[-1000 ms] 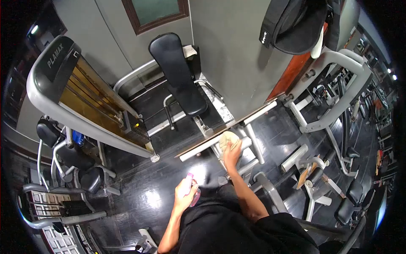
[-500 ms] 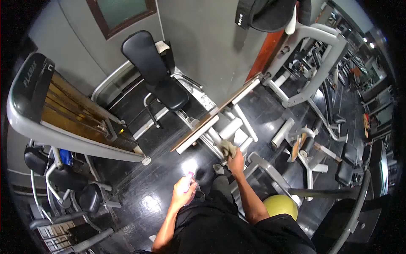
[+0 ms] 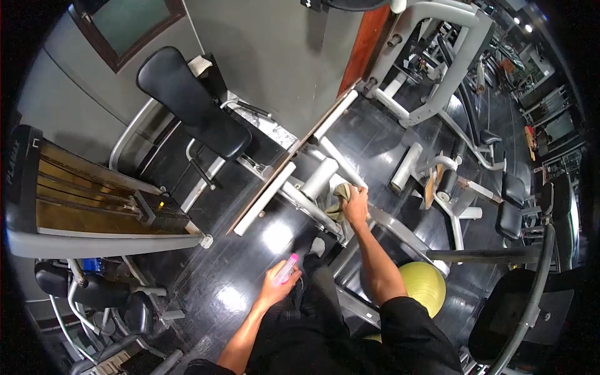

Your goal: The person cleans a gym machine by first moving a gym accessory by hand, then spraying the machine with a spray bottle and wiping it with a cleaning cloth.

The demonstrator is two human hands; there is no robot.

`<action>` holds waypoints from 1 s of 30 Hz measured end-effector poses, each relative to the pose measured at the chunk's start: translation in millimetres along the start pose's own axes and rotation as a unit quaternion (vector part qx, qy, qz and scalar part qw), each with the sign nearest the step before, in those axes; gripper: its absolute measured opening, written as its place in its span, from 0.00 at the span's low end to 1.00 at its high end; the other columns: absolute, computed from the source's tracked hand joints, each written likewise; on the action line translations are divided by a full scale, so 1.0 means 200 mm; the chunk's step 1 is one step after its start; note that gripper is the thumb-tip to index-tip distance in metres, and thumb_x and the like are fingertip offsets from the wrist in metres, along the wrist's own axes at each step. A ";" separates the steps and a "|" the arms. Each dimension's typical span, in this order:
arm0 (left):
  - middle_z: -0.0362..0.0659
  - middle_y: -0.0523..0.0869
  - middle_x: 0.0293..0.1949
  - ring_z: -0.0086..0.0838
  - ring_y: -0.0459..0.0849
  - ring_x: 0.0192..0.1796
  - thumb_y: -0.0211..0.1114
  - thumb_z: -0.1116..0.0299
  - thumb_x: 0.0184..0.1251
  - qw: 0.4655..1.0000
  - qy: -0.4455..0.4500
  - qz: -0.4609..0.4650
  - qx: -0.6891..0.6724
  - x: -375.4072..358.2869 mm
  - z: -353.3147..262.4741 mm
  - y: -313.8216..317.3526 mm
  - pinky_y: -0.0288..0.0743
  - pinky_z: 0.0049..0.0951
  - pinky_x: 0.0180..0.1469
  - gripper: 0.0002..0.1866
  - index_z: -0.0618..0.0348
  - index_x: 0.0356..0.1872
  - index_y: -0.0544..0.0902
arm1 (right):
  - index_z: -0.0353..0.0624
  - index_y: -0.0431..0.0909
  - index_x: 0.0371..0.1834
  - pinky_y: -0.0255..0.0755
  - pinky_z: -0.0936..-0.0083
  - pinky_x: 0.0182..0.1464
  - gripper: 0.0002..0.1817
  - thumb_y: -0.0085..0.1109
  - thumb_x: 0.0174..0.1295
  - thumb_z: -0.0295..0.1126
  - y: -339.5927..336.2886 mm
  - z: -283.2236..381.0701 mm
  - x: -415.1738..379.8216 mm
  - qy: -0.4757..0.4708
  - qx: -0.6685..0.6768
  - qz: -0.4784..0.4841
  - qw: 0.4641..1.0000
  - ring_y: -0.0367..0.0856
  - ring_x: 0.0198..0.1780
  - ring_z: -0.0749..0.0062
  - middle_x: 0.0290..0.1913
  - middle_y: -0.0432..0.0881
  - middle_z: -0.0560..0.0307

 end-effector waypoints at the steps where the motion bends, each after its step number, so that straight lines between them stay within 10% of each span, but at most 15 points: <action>1: 0.38 0.79 0.21 0.18 0.77 0.23 0.67 0.73 0.58 1.000 0.012 0.017 0.015 0.02 0.00 0.03 0.69 0.22 0.26 0.05 0.59 0.33 0.79 | 0.50 0.70 0.57 0.69 0.57 0.53 0.29 0.62 0.47 0.27 -0.03 0.04 -0.03 -0.010 -0.001 -0.031 0.999 0.70 0.53 0.45 0.55 0.66 0.41; 12: 0.39 0.78 0.22 0.19 0.75 0.25 0.66 0.74 0.58 0.995 -0.014 0.073 0.070 0.01 0.04 0.05 0.69 0.23 0.29 0.05 0.60 0.34 0.79 | 0.41 0.75 0.48 0.69 0.61 0.51 0.19 0.54 0.49 0.20 -0.04 -0.09 -0.21 -0.105 0.122 0.028 0.987 0.73 0.48 0.48 0.42 0.73 0.42; 17: 0.35 0.78 0.20 0.15 0.74 0.22 0.65 0.72 0.60 0.995 -0.070 0.063 0.044 -0.03 0.09 0.02 0.68 0.20 0.26 0.05 0.60 0.32 0.78 | 0.41 0.74 0.49 0.68 0.56 0.48 0.18 0.57 0.52 0.25 -0.10 -0.34 -0.05 0.136 0.124 -0.105 0.977 0.74 0.47 0.45 0.42 0.74 0.41; 25: 0.35 0.77 0.19 0.16 0.75 0.20 0.65 0.72 0.60 0.997 -0.044 0.051 0.031 0.01 0.10 0.12 0.69 0.20 0.23 0.06 0.59 0.35 0.77 | 0.38 0.70 0.57 0.68 0.68 0.55 0.25 0.53 0.52 0.25 0.12 -0.33 -0.65 0.050 0.239 -0.008 0.970 0.77 0.52 0.52 0.51 0.78 0.42; 30: 0.36 0.79 0.25 0.16 0.77 0.26 0.64 0.72 0.62 0.989 -0.070 0.106 0.074 0.04 0.21 0.20 0.71 0.20 0.27 0.08 0.60 0.40 0.76 | 0.36 0.70 0.58 0.70 0.72 0.50 0.20 0.54 0.63 0.32 0.22 -0.72 -0.93 0.263 0.442 -0.064 0.855 0.77 0.47 0.69 0.49 0.79 0.54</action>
Point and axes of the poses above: each hand's wrist, its own x-axis towards the middle knuckle, its own y-axis out of the palm, z = x × y, the point moved 10 cm from there along x, towards the middle knuckle
